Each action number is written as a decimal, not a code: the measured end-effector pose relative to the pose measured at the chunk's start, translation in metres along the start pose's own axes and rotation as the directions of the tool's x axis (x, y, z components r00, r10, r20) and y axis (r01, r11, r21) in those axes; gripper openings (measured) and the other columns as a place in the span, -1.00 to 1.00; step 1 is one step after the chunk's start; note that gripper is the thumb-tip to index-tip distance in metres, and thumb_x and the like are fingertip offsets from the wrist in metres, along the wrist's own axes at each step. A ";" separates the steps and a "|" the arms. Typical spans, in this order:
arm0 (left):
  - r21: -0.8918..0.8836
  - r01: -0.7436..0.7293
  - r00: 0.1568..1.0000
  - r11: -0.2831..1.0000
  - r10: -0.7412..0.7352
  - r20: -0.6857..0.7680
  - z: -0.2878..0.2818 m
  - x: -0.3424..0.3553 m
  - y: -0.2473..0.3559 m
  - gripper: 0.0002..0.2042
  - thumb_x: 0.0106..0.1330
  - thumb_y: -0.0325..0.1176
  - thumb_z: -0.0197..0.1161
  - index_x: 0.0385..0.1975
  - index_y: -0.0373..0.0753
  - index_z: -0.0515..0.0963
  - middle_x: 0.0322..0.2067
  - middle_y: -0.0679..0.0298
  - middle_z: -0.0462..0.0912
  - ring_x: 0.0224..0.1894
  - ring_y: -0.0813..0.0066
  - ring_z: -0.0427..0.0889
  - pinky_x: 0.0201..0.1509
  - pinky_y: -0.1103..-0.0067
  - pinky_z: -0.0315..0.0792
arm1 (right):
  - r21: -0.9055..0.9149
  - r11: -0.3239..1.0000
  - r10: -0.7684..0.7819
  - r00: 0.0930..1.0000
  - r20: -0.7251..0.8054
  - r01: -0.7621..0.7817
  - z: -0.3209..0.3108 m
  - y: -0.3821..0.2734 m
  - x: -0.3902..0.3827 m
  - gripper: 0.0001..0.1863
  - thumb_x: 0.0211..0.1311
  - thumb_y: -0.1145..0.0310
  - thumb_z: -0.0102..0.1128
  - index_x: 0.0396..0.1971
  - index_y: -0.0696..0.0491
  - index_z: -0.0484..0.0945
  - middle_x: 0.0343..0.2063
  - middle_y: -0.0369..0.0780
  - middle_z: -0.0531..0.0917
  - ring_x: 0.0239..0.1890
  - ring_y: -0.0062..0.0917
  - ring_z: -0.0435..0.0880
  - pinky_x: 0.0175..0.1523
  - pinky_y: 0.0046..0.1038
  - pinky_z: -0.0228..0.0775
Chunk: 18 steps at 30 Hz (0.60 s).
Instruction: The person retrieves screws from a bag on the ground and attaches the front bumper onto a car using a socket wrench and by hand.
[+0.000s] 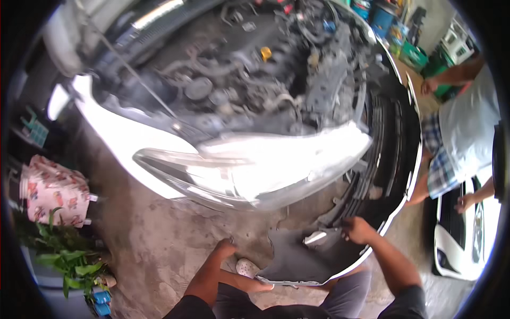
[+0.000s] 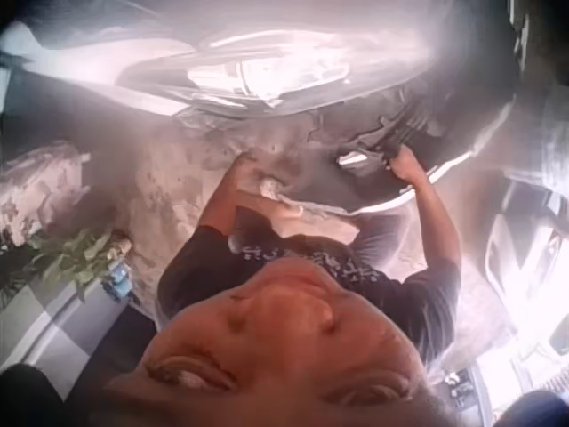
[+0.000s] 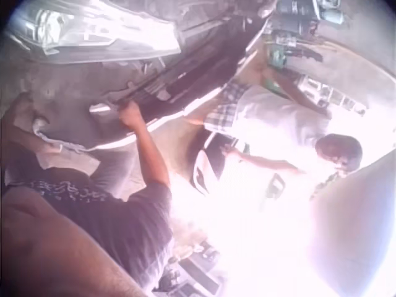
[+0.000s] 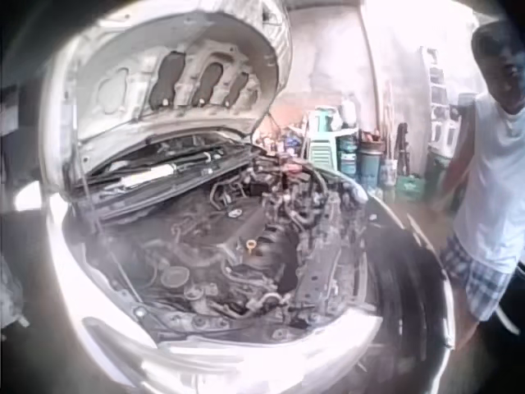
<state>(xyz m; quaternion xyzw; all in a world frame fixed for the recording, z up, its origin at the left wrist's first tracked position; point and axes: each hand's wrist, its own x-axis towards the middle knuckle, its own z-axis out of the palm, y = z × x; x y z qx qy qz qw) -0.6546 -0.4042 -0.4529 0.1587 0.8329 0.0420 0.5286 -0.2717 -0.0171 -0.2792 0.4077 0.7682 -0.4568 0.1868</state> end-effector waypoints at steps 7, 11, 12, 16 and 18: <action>0.287 -0.005 0.998 0.958 -0.012 0.054 -0.102 -0.256 -0.010 -0.41 0.11 0.06 0.49 -0.10 -0.41 0.73 -0.04 -0.13 0.76 0.03 -0.01 0.76 0.15 0.29 0.60 | -0.004 0.998 0.061 0.995 0.083 -0.061 0.000 -0.011 -0.175 -0.71 0.39 0.43 0.06 -0.05 0.20 0.69 -0.35 -0.09 0.82 -0.28 -0.40 0.84 -0.11 -0.34 0.66; 0.315 -0.035 0.999 0.949 0.023 0.041 -0.132 -0.383 0.004 -0.38 0.08 0.06 0.51 -0.04 -0.41 0.73 0.01 -0.18 0.73 0.10 -0.05 0.72 0.19 0.28 0.56 | 0.080 0.995 0.032 0.961 0.274 -0.056 0.013 -0.016 -0.240 -0.66 0.31 0.55 0.05 0.01 0.16 0.70 -0.31 -0.14 0.84 -0.30 -0.43 0.85 -0.13 -0.41 0.67; 0.289 -0.024 0.998 0.957 0.006 0.065 -0.137 -0.402 0.010 -0.36 0.07 0.06 0.52 -0.02 -0.40 0.72 0.03 -0.20 0.72 0.12 -0.06 0.70 0.21 0.28 0.55 | 0.055 0.998 0.013 0.952 0.306 -0.032 0.007 -0.025 -0.258 -0.67 0.31 0.54 0.07 0.00 0.17 0.71 -0.31 -0.14 0.85 -0.31 -0.42 0.86 -0.13 -0.41 0.68; 0.180 -0.065 0.998 0.981 0.063 0.019 -0.164 -0.443 0.036 -0.33 0.06 0.07 0.53 0.03 -0.39 0.71 0.06 -0.21 0.71 0.16 -0.07 0.68 0.23 0.27 0.55 | 0.276 0.961 -0.032 0.994 0.103 0.002 0.009 0.014 -0.284 -0.61 -0.04 0.50 0.35 -0.10 0.12 0.72 -0.48 -0.17 0.72 -0.56 -0.46 0.66 -0.46 -0.37 0.48; 0.168 -0.171 0.979 0.971 0.186 -0.079 -0.173 -0.437 0.043 -0.31 0.05 0.07 0.53 0.08 -0.37 0.69 0.06 -0.19 0.71 0.17 -0.06 0.68 0.25 0.26 0.54 | -0.281 0.889 -0.417 0.895 -0.162 0.363 0.002 0.053 -0.272 -0.79 -0.06 0.37 0.26 -0.40 0.06 0.78 -0.28 -0.07 0.79 -0.26 -0.14 0.75 -0.12 -0.19 0.64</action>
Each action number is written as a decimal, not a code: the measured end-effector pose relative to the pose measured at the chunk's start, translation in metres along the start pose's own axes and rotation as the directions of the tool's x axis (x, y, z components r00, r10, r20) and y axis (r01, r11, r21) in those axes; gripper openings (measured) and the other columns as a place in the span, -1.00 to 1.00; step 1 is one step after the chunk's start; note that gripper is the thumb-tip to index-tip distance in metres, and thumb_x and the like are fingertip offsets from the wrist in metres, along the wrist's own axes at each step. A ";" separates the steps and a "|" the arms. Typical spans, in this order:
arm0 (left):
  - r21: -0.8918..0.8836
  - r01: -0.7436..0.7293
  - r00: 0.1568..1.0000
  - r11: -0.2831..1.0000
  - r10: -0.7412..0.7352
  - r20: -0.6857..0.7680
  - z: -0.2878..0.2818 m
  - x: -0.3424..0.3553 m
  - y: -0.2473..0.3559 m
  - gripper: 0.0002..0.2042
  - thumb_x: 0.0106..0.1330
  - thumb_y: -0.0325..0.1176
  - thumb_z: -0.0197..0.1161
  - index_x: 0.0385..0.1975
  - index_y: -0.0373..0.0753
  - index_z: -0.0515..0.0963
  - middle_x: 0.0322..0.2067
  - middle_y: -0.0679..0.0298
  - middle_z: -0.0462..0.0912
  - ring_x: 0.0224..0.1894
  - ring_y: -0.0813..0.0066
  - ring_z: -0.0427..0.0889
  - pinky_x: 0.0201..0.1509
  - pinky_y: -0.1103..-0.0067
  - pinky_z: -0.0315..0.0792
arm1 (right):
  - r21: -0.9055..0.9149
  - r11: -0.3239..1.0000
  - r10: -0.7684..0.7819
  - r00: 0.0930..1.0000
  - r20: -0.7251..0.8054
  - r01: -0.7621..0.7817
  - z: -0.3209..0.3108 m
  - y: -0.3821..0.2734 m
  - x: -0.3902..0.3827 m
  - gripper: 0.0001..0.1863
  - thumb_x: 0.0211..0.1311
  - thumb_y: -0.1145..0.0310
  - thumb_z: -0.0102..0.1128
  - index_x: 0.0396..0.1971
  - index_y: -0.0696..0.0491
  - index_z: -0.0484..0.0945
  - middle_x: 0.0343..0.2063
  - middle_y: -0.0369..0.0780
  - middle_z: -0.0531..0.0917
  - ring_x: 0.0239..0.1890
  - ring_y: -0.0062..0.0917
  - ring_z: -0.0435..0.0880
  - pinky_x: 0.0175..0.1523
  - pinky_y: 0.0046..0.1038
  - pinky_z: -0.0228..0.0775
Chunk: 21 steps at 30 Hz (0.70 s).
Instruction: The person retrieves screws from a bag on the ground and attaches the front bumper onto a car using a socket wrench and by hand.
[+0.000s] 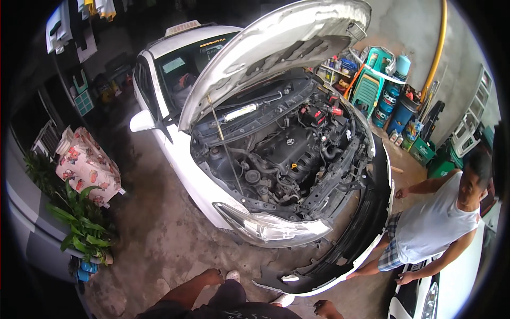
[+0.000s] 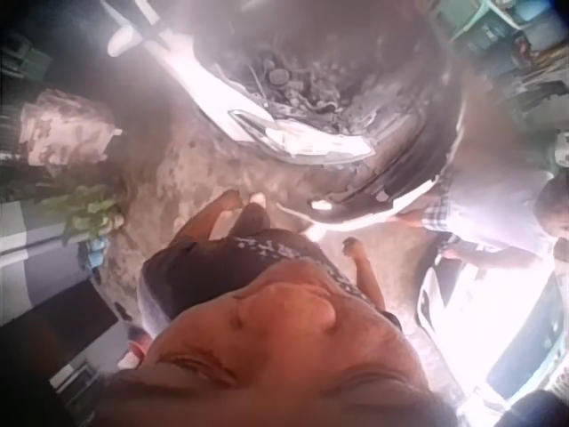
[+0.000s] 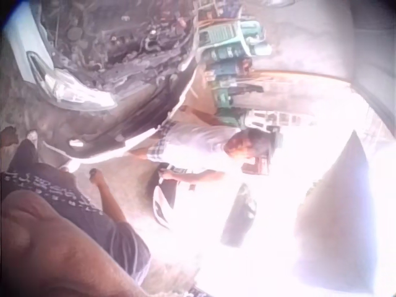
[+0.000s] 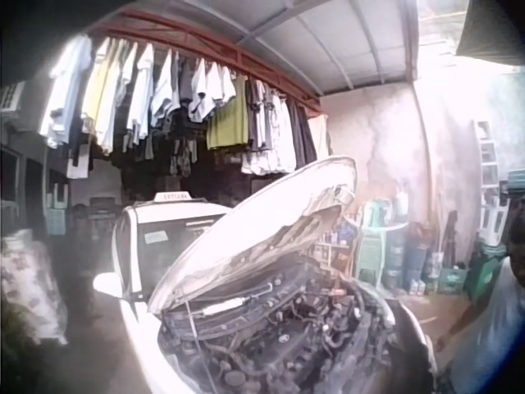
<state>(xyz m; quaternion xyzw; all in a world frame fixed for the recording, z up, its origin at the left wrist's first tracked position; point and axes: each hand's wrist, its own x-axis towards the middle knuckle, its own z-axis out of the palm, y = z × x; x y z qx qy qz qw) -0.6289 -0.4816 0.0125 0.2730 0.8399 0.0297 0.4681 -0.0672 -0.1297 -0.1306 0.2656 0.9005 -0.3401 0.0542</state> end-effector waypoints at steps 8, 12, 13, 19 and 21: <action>-0.077 -0.107 0.880 0.991 0.059 -0.472 -0.187 0.034 0.021 -0.56 0.28 0.02 0.34 -0.29 -0.35 0.73 -0.24 -0.14 0.76 -0.09 -0.13 0.75 0.04 0.14 0.61 | 0.251 0.654 0.665 0.701 0.259 -0.713 -0.078 -0.075 0.041 -0.77 0.35 0.48 0.19 -0.09 0.19 0.73 -0.44 -0.13 0.82 -0.49 -0.40 0.82 -0.27 -0.38 0.70; 0.006 -0.292 0.599 0.956 0.188 -0.778 -0.387 0.126 0.064 -0.60 0.42 -0.03 0.27 -0.34 -0.31 0.72 -0.30 -0.08 0.76 -0.19 -0.16 0.74 -0.06 0.08 0.60 | -0.139 0.788 0.615 0.780 0.120 -0.600 -0.029 -0.123 0.035 -0.76 0.22 0.30 0.21 -0.19 0.01 0.75 -0.29 -0.21 0.82 -0.26 -0.35 0.79 -0.18 -0.26 0.66; 0.023 -0.310 0.582 0.950 0.209 -0.786 -0.429 0.171 0.098 -0.62 0.42 -0.04 0.28 -0.33 -0.31 0.73 -0.27 -0.09 0.76 -0.14 -0.15 0.74 -0.04 0.07 0.60 | -0.628 0.755 0.346 0.928 0.137 -0.189 -0.010 -0.115 0.012 -0.75 0.08 0.13 0.21 -0.30 -0.15 0.77 -0.16 -0.27 0.81 -0.08 -0.28 0.76 -0.11 -0.10 0.62; 0.056 -0.268 0.223 0.962 0.119 -0.968 -0.597 0.300 0.094 -0.67 0.42 -0.17 0.21 -0.12 -0.32 0.73 -0.10 -0.06 0.78 0.02 -0.18 0.72 0.11 0.09 0.60 | 0.041 0.927 0.361 0.917 0.171 -0.373 0.021 -0.249 0.105 -0.71 0.18 0.46 0.23 -0.08 0.04 0.69 -0.15 -0.06 0.74 -0.10 -0.18 0.70 0.03 -0.18 0.55; 0.021 -0.298 0.276 0.954 0.107 -0.955 -0.607 0.330 0.102 -0.67 0.42 -0.17 0.21 -0.12 -0.32 0.73 -0.10 -0.07 0.78 0.02 -0.18 0.72 0.10 0.09 0.61 | 0.055 0.935 0.338 0.928 0.156 -0.350 -0.006 -0.271 0.124 -0.72 0.16 0.46 0.28 -0.10 0.04 0.69 -0.27 -0.08 0.75 -0.29 -0.26 0.73 -0.17 -0.23 0.60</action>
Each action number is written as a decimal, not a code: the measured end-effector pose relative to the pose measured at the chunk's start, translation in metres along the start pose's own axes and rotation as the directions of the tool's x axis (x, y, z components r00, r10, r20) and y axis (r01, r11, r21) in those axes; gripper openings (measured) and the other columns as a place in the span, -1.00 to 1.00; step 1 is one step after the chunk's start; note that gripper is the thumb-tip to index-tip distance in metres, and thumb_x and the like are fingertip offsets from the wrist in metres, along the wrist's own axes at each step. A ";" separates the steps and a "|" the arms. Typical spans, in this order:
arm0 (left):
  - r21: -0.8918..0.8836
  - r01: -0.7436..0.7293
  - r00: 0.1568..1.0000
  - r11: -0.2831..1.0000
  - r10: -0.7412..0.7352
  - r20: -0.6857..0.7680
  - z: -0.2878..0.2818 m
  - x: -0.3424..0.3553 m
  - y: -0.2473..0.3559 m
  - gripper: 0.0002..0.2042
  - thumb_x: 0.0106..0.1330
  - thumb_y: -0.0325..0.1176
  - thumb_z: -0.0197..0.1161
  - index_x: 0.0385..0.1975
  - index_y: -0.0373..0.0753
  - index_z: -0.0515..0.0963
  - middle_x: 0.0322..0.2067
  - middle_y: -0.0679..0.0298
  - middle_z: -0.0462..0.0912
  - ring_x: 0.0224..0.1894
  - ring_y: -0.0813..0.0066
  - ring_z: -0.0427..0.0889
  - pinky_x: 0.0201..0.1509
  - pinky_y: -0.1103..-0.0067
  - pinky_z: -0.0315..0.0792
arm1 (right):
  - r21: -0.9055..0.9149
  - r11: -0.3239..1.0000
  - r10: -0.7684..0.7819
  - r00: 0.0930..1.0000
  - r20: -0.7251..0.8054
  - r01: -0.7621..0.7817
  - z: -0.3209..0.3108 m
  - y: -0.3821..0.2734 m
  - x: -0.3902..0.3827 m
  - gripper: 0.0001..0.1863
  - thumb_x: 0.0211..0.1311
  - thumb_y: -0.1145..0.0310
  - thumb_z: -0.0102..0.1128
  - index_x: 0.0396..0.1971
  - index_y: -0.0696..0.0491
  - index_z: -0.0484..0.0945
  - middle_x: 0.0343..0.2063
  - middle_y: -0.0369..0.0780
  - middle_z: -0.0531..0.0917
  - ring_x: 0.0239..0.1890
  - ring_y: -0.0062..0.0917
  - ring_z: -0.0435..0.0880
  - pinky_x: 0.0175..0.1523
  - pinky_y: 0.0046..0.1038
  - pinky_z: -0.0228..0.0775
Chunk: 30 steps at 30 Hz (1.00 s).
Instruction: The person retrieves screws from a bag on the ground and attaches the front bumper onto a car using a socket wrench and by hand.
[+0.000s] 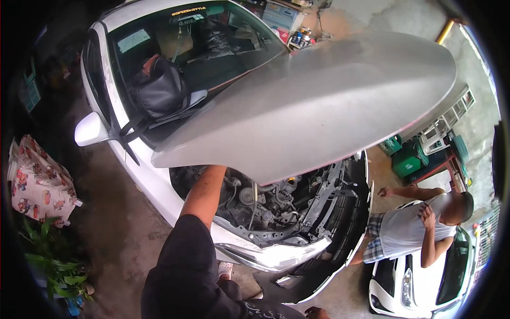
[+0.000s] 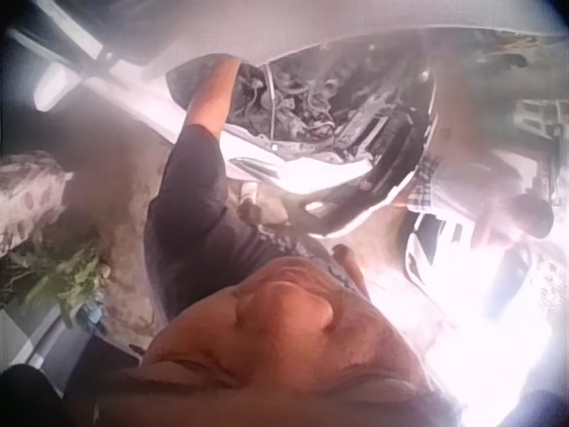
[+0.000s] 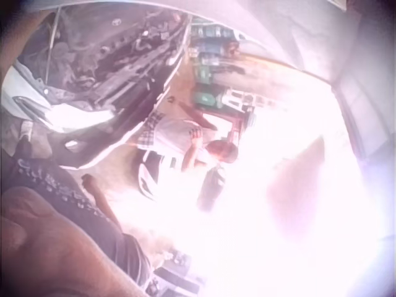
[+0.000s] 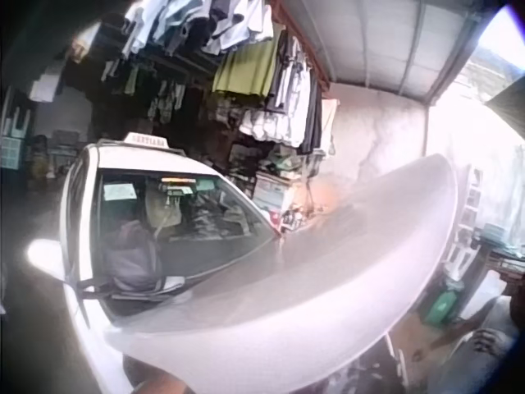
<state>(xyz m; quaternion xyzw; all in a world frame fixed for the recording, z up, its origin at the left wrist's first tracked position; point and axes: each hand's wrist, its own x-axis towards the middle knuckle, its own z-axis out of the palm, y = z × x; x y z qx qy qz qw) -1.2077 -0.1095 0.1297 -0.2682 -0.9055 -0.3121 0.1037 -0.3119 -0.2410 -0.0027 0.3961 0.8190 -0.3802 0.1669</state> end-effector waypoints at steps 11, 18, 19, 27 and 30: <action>-0.053 0.000 0.993 0.999 0.006 0.116 0.028 0.010 0.006 -0.69 0.41 -0.19 0.22 -0.14 -0.33 0.72 -0.11 -0.08 0.77 0.01 -0.17 0.73 0.05 0.11 0.62 | -0.192 0.980 -0.070 0.989 -0.133 0.044 -0.202 -0.190 0.149 -0.74 0.35 0.34 0.25 -0.02 0.04 0.69 -0.29 -0.01 0.78 -0.19 -0.08 0.81 -0.05 -0.15 0.65; -0.137 -0.036 0.992 0.990 0.052 0.119 0.032 0.011 0.030 -0.70 0.41 -0.21 0.23 -0.16 -0.33 0.72 -0.12 -0.09 0.77 0.00 -0.17 0.73 0.02 0.11 0.63 | -0.096 0.889 -0.454 0.839 -0.301 0.447 -0.293 -0.288 0.336 -0.70 0.43 0.35 0.21 0.08 0.10 0.64 -0.23 0.00 0.78 -0.23 -0.13 0.80 -0.06 -0.17 0.64; -0.102 -0.026 0.992 0.994 0.038 0.123 0.029 0.008 0.008 -0.70 0.41 -0.21 0.23 -0.16 -0.33 0.72 -0.12 -0.09 0.77 0.00 -0.17 0.73 0.02 0.11 0.63 | -0.164 0.900 -0.435 0.861 -0.263 0.405 -0.292 -0.326 0.372 -0.70 0.43 0.35 0.21 0.08 0.11 0.63 -0.23 -0.01 0.78 -0.23 -0.14 0.80 -0.06 -0.18 0.64; -0.101 -0.038 0.992 0.994 0.049 0.117 0.021 -0.004 -0.009 -0.72 0.41 -0.22 0.23 -0.17 -0.34 0.71 -0.12 -0.10 0.77 -0.01 -0.17 0.73 -0.01 0.12 0.64 | -0.284 0.910 -0.375 0.890 -0.260 0.301 -0.299 -0.471 0.524 -0.69 0.44 0.35 0.21 0.10 0.12 0.62 -0.22 -0.03 0.78 -0.24 -0.21 0.81 -0.08 -0.21 0.66; -0.125 -0.053 0.992 0.991 0.067 0.110 0.020 -0.004 -0.003 -0.72 0.41 -0.23 0.24 -0.18 -0.34 0.71 -0.13 -0.10 0.77 -0.01 -0.17 0.74 -0.02 0.12 0.64 | -0.298 0.923 -0.324 0.907 -0.269 0.242 -0.301 -0.489 0.549 -0.68 0.45 0.34 0.21 0.10 0.13 0.61 -0.22 -0.04 0.78 -0.24 -0.24 0.81 -0.08 -0.23 0.66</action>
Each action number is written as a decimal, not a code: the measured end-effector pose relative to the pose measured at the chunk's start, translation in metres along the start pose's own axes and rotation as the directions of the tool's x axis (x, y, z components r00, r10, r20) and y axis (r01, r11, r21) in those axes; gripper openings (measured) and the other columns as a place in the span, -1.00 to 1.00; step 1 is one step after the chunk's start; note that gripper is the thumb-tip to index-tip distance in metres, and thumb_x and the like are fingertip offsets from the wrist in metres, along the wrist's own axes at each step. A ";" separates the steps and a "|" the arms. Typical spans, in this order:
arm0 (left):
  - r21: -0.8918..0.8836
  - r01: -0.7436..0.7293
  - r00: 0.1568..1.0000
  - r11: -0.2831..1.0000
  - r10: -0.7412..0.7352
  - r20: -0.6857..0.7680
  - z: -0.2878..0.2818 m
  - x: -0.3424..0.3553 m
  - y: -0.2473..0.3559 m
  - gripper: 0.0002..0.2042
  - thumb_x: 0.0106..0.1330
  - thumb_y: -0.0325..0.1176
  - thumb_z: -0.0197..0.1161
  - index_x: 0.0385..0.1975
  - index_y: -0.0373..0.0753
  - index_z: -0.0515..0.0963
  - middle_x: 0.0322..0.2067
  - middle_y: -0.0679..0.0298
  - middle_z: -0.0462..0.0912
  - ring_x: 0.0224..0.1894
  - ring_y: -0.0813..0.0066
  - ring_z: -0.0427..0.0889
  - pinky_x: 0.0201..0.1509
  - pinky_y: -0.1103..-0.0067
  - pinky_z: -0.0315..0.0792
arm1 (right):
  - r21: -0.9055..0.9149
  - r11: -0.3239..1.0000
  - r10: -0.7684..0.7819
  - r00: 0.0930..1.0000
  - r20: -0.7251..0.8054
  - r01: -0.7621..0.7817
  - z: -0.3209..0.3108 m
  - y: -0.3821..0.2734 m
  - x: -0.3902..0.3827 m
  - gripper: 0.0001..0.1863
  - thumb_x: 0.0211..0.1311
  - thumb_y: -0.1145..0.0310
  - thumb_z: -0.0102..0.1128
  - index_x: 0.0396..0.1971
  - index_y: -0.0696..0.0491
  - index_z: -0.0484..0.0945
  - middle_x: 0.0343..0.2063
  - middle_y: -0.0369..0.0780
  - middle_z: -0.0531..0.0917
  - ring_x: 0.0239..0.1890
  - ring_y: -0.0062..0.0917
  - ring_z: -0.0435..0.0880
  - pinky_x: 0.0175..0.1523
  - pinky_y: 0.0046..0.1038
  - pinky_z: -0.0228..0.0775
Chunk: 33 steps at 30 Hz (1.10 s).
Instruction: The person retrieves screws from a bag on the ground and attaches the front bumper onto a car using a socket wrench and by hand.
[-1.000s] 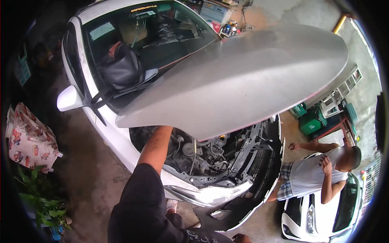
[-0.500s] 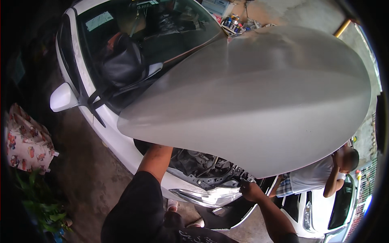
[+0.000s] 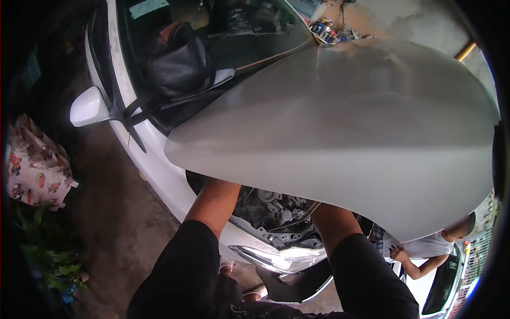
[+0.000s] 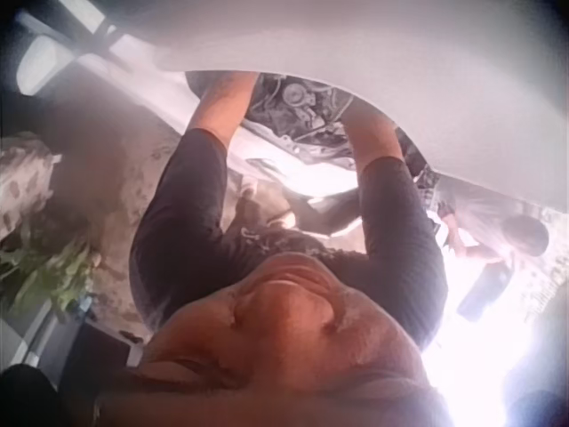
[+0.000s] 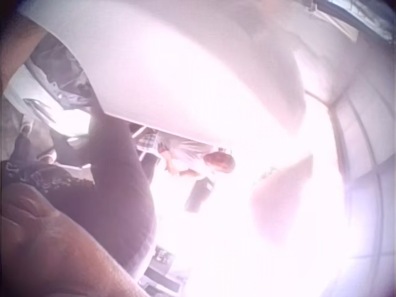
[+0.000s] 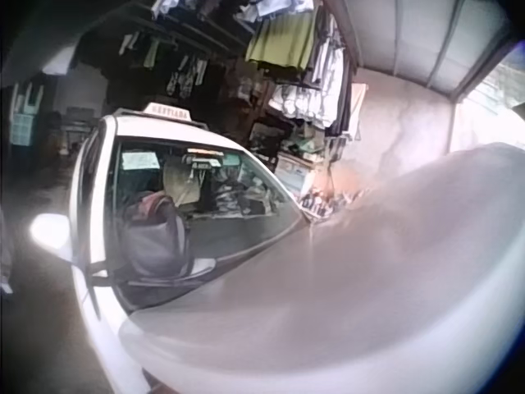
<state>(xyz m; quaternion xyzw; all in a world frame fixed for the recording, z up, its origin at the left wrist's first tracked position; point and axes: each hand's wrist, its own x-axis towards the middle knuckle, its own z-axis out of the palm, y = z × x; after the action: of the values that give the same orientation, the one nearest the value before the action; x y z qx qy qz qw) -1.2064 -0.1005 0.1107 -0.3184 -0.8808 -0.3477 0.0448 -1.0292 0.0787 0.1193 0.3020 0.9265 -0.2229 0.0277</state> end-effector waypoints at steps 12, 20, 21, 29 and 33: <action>0.013 0.014 1.000 1.000 -0.014 0.001 0.008 -0.005 -0.018 -0.74 0.41 -0.25 0.24 -0.20 -0.34 0.70 -0.14 -0.12 0.77 -0.03 -0.16 0.74 -0.07 0.14 0.66 | 0.556 0.795 0.176 0.969 0.171 -0.242 0.037 0.021 -0.153 -0.66 0.47 0.34 0.23 0.13 0.18 0.57 -0.21 -0.09 0.77 -0.23 -0.40 0.81 -0.12 -0.32 0.68; -0.023 0.000 0.999 1.000 -0.001 -0.045 0.029 -0.005 -0.004 -0.76 0.41 -0.27 0.25 -0.21 -0.35 0.69 -0.15 -0.13 0.77 -0.04 -0.16 0.75 -0.11 0.14 0.66 | 0.642 0.629 0.431 0.884 0.182 -0.439 0.066 0.109 -0.376 -0.64 0.48 0.38 0.25 0.18 0.21 0.58 -0.07 -0.10 0.77 -0.17 -0.44 0.81 -0.10 -0.39 0.66; -0.047 -0.020 0.997 0.999 0.016 -0.077 0.029 -0.002 0.000 -0.76 0.41 -0.27 0.25 -0.21 -0.35 0.69 -0.15 -0.13 0.77 -0.04 -0.15 0.75 -0.11 0.15 0.67 | 0.610 0.648 0.449 0.875 0.178 -0.457 0.067 0.115 -0.398 -0.63 0.46 0.37 0.27 0.16 0.22 0.58 -0.09 -0.10 0.77 -0.18 -0.43 0.81 -0.12 -0.39 0.66; -0.190 -0.081 0.992 0.978 0.061 -0.109 -0.098 -0.132 0.061 -0.76 0.38 -0.29 0.29 -0.28 -0.40 0.68 -0.39 -0.05 0.76 -0.39 -0.01 0.76 -0.24 0.23 0.60 | 0.493 0.822 0.292 0.954 0.064 -0.285 0.071 0.116 -0.506 -0.63 0.41 0.31 0.31 0.13 0.14 0.63 -0.10 -0.02 0.79 -0.09 -0.24 0.83 0.05 -0.26 0.64; -0.429 0.357 0.872 0.830 -0.132 0.471 -0.141 -0.354 0.068 -0.76 0.30 -0.23 0.43 -0.35 -0.32 0.75 -0.49 0.21 0.76 -0.42 0.49 0.68 -0.26 0.42 0.53 | 0.452 0.885 0.076 0.993 0.093 -0.110 0.051 0.061 -0.538 -0.64 0.40 0.29 0.31 0.10 0.13 0.62 -0.16 0.01 0.79 -0.05 -0.14 0.82 0.11 -0.29 0.62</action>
<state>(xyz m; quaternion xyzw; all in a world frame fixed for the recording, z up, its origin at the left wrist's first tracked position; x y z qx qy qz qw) -0.9059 -0.3408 0.1507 -0.2680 -0.7814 -0.4906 -0.2773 -0.5597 -0.1937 0.1496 0.3359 0.8311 -0.4432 0.0004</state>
